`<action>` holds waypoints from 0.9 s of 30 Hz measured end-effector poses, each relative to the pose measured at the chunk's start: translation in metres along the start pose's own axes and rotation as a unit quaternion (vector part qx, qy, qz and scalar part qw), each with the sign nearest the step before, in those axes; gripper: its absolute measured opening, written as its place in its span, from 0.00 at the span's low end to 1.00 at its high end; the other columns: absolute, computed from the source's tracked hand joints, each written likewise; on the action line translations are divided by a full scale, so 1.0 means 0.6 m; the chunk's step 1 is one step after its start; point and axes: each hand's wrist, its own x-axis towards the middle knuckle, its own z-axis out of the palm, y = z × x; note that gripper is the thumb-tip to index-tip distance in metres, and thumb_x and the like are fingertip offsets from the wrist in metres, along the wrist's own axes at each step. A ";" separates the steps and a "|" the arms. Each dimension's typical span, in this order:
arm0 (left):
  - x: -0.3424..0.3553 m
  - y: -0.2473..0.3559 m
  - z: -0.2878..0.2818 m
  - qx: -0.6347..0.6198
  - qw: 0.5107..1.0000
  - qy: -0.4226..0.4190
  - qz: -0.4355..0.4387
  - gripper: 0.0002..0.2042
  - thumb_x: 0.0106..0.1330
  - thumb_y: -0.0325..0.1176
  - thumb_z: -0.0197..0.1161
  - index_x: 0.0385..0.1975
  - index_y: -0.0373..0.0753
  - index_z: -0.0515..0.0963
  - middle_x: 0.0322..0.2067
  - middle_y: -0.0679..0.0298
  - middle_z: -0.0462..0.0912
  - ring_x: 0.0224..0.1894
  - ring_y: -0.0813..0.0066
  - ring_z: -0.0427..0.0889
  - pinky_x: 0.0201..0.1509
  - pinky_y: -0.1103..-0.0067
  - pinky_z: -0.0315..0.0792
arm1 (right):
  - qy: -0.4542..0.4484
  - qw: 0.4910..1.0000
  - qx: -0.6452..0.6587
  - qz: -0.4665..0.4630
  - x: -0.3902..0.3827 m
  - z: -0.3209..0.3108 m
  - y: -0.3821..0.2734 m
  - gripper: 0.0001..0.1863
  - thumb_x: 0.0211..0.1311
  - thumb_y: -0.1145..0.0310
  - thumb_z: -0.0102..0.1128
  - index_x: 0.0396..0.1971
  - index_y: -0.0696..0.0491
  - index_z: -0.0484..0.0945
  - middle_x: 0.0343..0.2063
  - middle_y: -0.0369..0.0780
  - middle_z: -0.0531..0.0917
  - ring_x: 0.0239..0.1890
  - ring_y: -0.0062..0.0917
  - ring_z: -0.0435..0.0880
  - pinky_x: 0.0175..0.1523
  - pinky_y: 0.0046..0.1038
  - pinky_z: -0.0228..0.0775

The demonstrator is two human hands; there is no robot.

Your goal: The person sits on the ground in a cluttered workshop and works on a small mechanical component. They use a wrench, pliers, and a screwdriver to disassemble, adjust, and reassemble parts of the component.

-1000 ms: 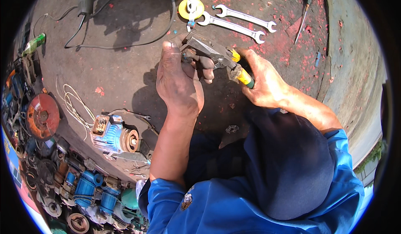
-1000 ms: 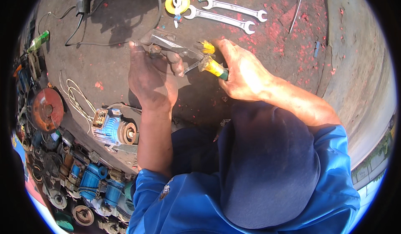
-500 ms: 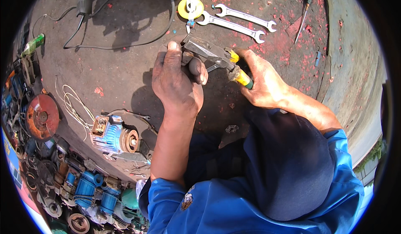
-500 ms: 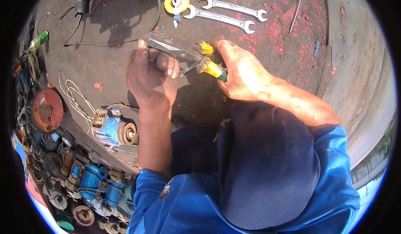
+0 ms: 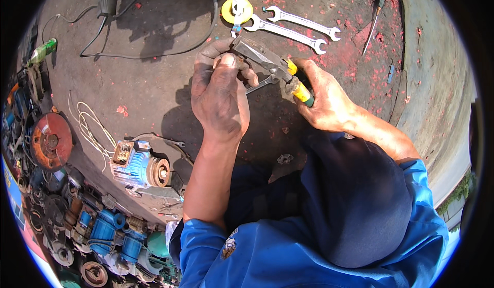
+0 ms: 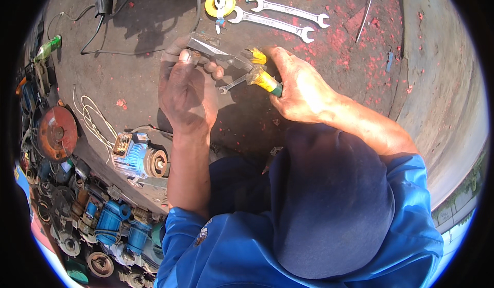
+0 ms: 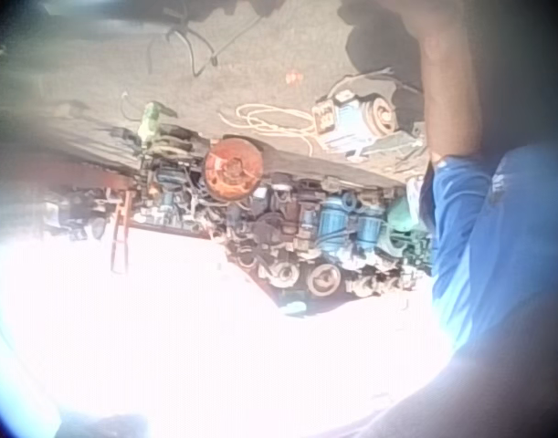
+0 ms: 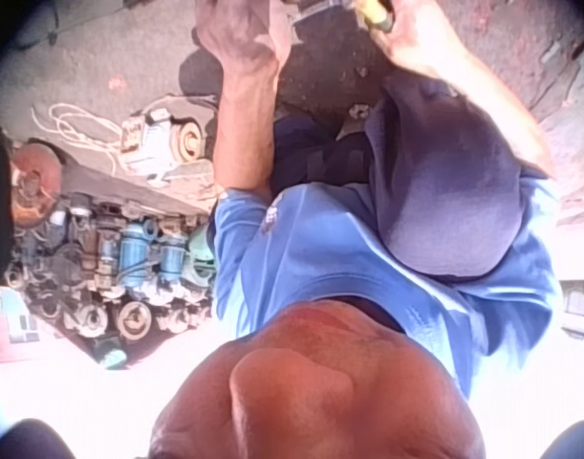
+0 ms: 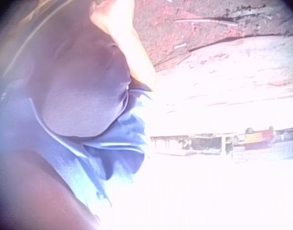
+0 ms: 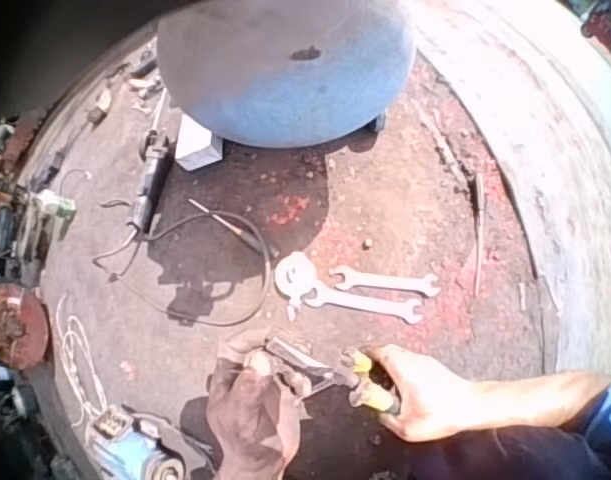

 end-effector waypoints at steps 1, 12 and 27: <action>0.000 -0.001 -0.010 0.002 1.000 -0.020 -0.003 0.19 0.78 0.45 0.53 0.48 0.31 0.74 0.26 0.59 0.79 0.24 0.73 0.75 0.28 0.76 0.71 | -0.001 1.000 -0.005 -0.003 -0.001 0.000 0.001 0.35 0.54 0.79 0.64 0.63 0.62 0.63 0.49 0.55 0.79 0.56 0.47 0.80 0.61 0.38 0.71; 0.002 0.007 -0.034 -0.024 0.996 -0.063 -0.064 0.16 0.76 0.41 0.54 0.50 0.33 0.73 0.30 0.60 0.79 0.28 0.73 0.76 0.28 0.75 0.70 | 0.000 1.000 -0.005 -0.005 -0.003 0.001 0.001 0.34 0.53 0.80 0.61 0.63 0.63 0.63 0.50 0.55 0.79 0.57 0.49 0.80 0.62 0.39 0.70; 0.001 -0.005 -0.017 0.166 0.983 -0.027 0.078 0.18 0.79 0.45 0.50 0.51 0.33 0.73 0.32 0.59 0.79 0.29 0.72 0.77 0.30 0.77 0.71 | -0.020 0.999 0.024 0.016 0.001 0.002 0.003 0.37 0.49 0.78 0.63 0.63 0.62 0.62 0.50 0.58 0.77 0.57 0.55 0.77 0.60 0.45 0.71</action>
